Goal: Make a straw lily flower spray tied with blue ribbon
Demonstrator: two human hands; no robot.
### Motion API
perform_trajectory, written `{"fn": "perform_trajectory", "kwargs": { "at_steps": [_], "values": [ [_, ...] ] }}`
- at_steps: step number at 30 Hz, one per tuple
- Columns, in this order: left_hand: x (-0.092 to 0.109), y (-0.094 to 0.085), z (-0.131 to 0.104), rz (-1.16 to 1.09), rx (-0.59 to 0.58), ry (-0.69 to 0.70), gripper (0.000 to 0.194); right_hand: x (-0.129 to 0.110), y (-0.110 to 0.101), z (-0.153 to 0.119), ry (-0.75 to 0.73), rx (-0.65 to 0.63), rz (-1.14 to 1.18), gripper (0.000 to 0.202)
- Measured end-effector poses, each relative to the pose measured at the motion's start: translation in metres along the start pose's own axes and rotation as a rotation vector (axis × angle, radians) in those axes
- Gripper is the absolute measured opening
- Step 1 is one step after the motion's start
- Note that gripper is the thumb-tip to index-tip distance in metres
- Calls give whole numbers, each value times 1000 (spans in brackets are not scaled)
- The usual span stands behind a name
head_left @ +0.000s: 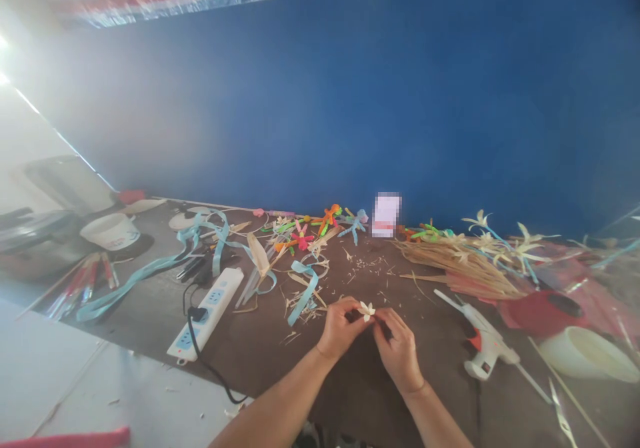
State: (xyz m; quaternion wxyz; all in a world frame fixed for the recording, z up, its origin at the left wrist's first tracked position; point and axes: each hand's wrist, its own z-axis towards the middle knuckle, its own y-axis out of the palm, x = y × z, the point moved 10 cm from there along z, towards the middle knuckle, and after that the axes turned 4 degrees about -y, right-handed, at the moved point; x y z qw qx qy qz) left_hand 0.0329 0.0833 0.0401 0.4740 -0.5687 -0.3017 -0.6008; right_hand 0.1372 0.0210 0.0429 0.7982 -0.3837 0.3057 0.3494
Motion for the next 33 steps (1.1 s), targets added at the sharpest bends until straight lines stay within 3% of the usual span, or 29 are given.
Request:
{"fn": "perform_trajectory", "kwargs": {
  "at_steps": [33],
  "values": [
    [8,11,1,96,-90,-6,17,-5,-3,2,-37,-12,-60,16]
  ]
}}
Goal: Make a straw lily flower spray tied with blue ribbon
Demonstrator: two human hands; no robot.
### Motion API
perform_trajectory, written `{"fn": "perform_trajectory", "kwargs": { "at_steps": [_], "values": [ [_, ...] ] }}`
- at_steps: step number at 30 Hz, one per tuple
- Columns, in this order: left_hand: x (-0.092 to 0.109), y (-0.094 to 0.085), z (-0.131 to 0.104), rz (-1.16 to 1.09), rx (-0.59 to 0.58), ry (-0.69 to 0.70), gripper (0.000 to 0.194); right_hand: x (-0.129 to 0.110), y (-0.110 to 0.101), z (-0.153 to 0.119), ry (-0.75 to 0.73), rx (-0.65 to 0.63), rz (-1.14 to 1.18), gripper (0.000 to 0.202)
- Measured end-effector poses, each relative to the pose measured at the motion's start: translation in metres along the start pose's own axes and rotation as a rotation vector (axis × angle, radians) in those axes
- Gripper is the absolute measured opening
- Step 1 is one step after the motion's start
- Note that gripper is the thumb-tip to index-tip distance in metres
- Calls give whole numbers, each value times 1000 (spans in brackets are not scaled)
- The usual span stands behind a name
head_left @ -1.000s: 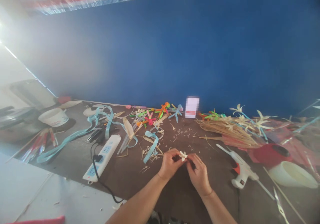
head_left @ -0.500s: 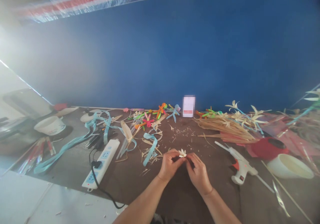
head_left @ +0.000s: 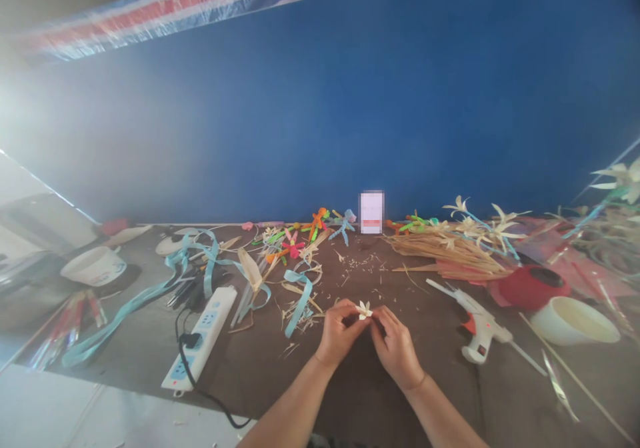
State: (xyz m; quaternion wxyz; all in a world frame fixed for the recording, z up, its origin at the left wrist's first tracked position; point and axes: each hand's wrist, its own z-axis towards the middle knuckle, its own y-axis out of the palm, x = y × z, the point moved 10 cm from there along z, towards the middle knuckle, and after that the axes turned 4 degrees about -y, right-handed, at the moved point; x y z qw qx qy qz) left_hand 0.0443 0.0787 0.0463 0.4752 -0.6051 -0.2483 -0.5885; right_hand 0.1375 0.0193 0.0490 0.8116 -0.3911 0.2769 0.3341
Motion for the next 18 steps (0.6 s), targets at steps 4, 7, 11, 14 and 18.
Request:
{"fn": "perform_trajectory", "kwargs": {
  "at_steps": [4,7,11,14,18],
  "values": [
    [0,-1,1,-18,-2,-6,17,2,1,0,20,-2,11,15],
    [-3,1,3,-59,-30,-22,16,3,1,0,21,5,22,13],
    [-14,4,4,-106,-45,-96,20,4,-1,0,36,15,14,13],
    [-21,5,4,-111,-33,-139,24,5,-2,0,52,15,-4,14],
    [-20,4,3,-116,-32,-138,24,5,-1,0,57,10,-41,13]
  ]
}}
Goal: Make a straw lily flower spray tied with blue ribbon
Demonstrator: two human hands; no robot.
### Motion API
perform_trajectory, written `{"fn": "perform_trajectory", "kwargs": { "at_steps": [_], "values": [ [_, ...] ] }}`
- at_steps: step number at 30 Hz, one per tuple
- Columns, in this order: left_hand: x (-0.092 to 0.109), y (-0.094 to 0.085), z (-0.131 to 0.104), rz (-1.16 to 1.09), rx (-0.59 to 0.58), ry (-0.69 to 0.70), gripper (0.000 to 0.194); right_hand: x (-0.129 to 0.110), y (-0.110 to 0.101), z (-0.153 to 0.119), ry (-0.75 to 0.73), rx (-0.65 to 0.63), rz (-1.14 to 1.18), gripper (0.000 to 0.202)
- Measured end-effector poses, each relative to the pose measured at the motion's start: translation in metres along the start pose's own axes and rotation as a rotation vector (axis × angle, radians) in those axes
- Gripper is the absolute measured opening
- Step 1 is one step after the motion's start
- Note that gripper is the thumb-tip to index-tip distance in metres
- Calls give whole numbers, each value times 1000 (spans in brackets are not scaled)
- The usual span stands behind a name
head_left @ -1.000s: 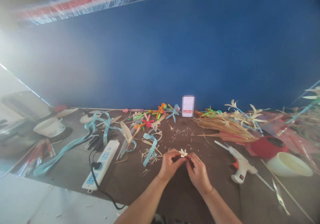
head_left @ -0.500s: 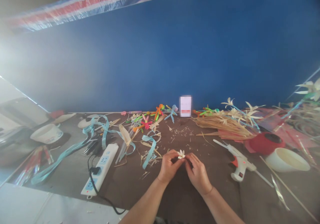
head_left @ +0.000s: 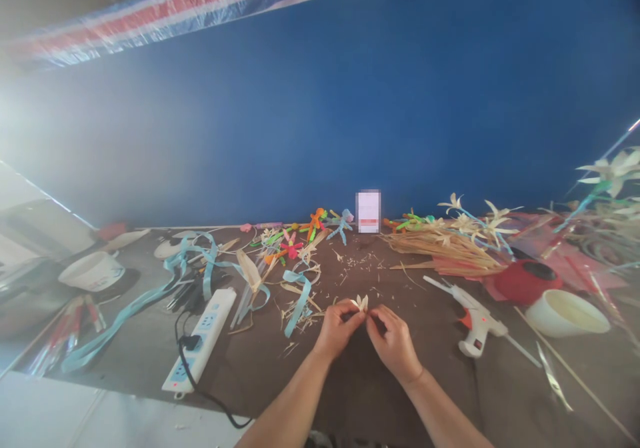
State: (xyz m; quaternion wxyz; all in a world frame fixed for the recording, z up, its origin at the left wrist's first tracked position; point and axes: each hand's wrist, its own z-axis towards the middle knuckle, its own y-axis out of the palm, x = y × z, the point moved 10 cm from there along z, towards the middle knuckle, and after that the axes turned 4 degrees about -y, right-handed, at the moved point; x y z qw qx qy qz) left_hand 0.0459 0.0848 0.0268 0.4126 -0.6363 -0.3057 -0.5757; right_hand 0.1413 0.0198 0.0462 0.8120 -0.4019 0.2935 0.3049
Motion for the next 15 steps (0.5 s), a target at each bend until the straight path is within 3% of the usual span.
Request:
{"fn": "perform_trajectory", "kwargs": {
  "at_steps": [15],
  "values": [
    [3,1,-3,-7,-31,4,26,-7,1,-1,-52,-47,-86,14]
  ]
}}
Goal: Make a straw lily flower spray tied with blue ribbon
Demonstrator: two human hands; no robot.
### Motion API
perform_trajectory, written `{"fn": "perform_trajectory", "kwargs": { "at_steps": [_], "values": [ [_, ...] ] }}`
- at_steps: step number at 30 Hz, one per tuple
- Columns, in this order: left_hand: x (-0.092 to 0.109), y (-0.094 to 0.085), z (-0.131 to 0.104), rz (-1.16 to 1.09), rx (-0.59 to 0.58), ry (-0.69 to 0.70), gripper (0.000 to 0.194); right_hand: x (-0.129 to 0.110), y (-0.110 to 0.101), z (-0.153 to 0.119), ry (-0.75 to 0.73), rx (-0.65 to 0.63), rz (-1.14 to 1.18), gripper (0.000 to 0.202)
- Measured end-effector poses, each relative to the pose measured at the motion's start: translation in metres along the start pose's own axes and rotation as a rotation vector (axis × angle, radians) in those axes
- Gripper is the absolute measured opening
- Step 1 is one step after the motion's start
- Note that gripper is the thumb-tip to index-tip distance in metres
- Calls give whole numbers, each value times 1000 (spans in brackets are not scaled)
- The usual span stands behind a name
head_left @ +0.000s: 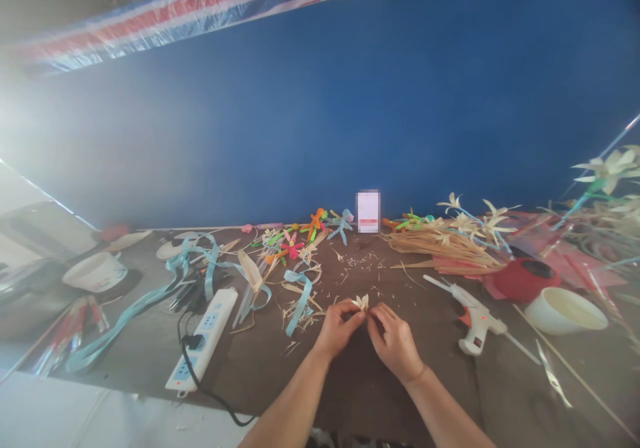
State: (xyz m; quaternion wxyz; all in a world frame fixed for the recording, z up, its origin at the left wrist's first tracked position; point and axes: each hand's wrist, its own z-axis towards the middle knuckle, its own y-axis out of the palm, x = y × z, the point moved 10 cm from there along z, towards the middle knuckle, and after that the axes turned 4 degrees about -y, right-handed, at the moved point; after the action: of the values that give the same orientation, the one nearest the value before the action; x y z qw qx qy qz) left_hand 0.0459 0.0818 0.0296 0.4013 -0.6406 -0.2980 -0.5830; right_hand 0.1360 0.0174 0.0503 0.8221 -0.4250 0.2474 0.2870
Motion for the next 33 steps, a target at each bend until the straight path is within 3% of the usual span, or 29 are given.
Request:
{"fn": "perform_trajectory", "kwargs": {
  "at_steps": [14,21,33],
  "values": [
    [-8,-1,2,18,17,-17,27,3,-5,8,29,-74,-3,16],
    [-5,7,3,-17,-60,41,22,6,-4,7,85,-162,-76,16],
    [-32,9,4,-137,-71,-164,28,10,-2,5,192,-213,38,19]
  ]
}}
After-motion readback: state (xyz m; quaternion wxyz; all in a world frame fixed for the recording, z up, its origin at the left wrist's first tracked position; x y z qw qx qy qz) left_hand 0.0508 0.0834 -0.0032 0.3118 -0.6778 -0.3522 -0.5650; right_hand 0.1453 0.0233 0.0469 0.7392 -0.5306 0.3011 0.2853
